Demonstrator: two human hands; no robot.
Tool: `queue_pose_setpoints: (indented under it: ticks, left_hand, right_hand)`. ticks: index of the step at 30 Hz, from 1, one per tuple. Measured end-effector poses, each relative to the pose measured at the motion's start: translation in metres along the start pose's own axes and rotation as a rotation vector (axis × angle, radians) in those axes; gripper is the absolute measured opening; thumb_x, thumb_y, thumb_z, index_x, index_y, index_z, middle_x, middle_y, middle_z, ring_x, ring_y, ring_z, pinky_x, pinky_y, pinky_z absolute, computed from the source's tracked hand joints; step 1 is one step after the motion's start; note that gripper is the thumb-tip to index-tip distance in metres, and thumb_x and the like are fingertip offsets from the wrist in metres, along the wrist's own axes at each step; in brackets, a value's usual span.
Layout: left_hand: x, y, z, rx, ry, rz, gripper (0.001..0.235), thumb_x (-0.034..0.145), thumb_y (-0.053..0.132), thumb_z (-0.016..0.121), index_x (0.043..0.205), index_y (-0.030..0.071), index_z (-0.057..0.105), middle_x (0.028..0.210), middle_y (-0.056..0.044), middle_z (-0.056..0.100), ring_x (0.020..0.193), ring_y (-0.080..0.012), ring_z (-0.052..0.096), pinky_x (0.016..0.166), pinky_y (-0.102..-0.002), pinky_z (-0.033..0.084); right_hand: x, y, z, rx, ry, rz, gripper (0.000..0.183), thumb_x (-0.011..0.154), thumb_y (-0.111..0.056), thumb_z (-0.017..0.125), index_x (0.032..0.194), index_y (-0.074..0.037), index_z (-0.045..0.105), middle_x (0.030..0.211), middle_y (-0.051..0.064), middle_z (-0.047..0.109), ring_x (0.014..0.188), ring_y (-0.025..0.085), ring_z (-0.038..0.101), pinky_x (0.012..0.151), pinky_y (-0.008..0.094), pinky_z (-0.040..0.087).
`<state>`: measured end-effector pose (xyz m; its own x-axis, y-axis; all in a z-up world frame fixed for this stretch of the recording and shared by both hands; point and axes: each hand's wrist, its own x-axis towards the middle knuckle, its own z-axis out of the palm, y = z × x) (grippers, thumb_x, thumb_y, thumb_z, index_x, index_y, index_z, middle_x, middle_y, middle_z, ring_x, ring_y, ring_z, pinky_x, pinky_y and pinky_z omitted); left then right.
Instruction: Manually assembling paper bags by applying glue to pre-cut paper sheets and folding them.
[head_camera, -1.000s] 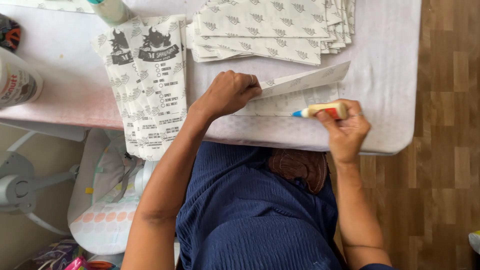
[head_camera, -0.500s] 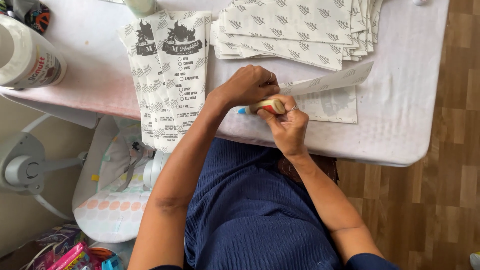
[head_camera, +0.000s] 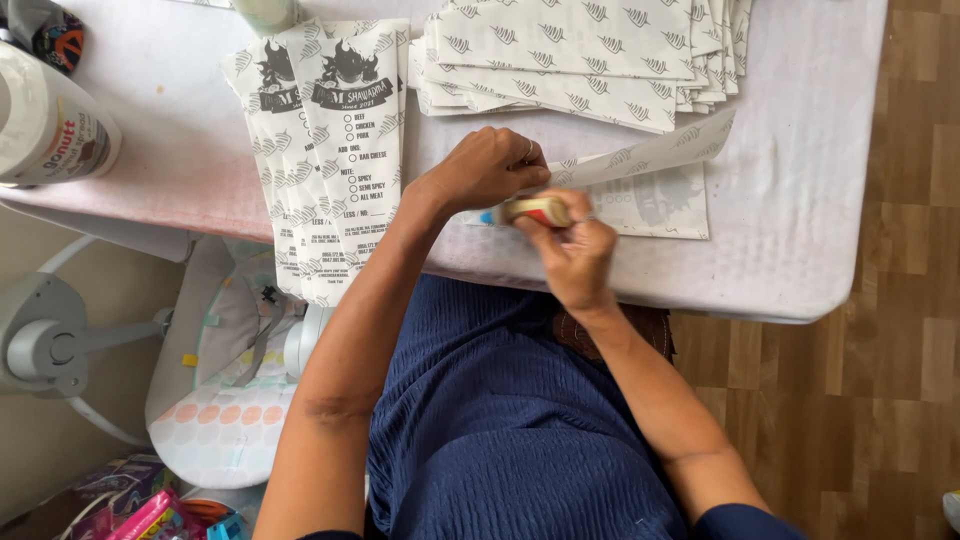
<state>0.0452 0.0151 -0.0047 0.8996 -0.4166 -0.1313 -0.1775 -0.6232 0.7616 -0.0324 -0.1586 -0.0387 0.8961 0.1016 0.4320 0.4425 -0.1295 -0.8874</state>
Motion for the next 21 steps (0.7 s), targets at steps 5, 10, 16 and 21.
queue_pose_setpoints:
  ticks: [5,10,16,21]
  left_hand:
    - [-0.008,-0.002,0.002,-0.049,0.002,-0.010,0.025,0.096,0.033,0.066,0.094,0.012,0.079,0.076,-0.013,0.074,0.081,-0.0397,0.073,0.079,-0.051,0.055]
    - [-0.033,-0.004,0.028,0.025,0.092,0.167,0.016,0.092,0.025,0.074,0.100,0.013,0.079,0.095,-0.011,0.080,0.093,-0.0378,0.076,0.084,-0.052,0.058]
    - [-0.056,-0.006,0.049,0.250,0.297,0.414,0.010,0.094,0.018,0.077,0.102,0.014,0.082,0.126,-0.008,0.074,0.118,-0.0248,0.070,0.059,-0.040,0.060]
    - [-0.058,-0.017,0.065,0.276,0.445,0.525,0.007,0.099,0.016,0.072,0.099,0.012,0.078,0.125,-0.004,0.074,0.124,-0.0269,0.067,0.096,-0.037,0.060]
  right_hand:
    - [0.004,-0.003,0.000,0.128,0.034,0.101,0.026,0.088,-0.004,0.084,0.109,-0.005,0.069,0.091,0.012,0.076,0.090,0.015,0.071,0.084,0.032,0.058]
    - [0.014,-0.011,-0.098,0.163,0.192,0.217,0.045,0.100,-0.005,0.074,0.134,-0.009,0.044,0.094,0.011,0.070,0.081,0.016,0.072,0.079,0.030,0.062]
    - [0.019,0.005,-0.217,-0.543,0.142,0.402,0.025,0.111,-0.006,0.066,0.137,-0.009,0.064,0.106,0.002,0.065,0.082,0.011,0.066,0.066,0.023,0.048]
    - [0.014,0.001,-0.193,-0.808,-0.119,-0.342,0.006,0.106,0.004,0.079,0.103,0.009,0.080,0.115,0.023,0.072,0.103,0.038,0.067,0.083,0.046,0.057]
